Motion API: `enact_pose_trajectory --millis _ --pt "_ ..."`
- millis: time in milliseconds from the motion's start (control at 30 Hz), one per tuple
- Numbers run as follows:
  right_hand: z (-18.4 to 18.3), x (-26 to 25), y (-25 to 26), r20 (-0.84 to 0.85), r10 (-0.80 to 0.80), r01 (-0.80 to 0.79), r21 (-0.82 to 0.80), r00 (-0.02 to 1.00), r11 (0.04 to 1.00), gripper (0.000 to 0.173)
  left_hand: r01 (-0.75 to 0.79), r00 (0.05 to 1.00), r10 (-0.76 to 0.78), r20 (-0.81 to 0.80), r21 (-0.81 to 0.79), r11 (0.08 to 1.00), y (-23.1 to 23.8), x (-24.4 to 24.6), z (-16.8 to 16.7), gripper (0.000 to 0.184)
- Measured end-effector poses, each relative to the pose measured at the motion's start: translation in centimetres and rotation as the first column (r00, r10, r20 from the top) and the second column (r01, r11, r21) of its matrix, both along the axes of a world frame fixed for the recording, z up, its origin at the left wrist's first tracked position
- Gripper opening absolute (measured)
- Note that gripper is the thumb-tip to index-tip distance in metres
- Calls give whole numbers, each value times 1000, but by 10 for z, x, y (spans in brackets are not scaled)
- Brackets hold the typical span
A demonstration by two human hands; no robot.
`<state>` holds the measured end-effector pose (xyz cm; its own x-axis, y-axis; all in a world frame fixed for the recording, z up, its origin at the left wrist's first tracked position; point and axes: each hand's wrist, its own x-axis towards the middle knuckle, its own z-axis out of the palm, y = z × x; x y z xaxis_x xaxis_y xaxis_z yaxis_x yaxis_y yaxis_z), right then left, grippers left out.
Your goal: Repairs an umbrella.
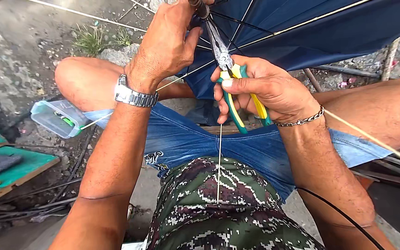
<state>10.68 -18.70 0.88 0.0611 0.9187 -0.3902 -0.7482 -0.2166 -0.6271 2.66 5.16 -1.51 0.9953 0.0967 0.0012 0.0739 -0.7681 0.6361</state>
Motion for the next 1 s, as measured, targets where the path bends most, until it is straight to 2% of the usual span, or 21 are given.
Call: enact_pose_trajectory --millis 267,333,433,500,567,700,867,1000 --pt "17 -13 6 -7 -98 97 -97 995 991 14 -18 1000 18 6 34 999 -4 -1 -1 34" --pt "16 -20 9 89 -118 131 -158 989 979 12 -9 1000 9 10 37 999 -5 0 0 35" --pt "15 -30 11 368 -34 137 -259 929 956 10 -2 1000 3 -7 69 998 -7 -1 3 37" --pt "16 -28 10 409 11 118 -289 912 950 11 6 1000 -5 -18 78 997 -8 0 4 38" --pt "17 -22 7 297 -2 86 -269 955 959 14 4 1000 -1 -30 77 997 -8 0 4 39" --pt "15 -3 -3 51 -2 8 -127 999 992 23 -20 1000 20 -23 15 1000 -7 -2 4 39" --pt "8 -1 -6 -118 -16 16 -5 993 1000 26 -28 999 28 -24 19 999 -7 -5 3 40" --pt "11 3 -4 -151 9 -6 22 989 1000 24 -24 1000 25 -11 28 999 -7 -7 1 41"
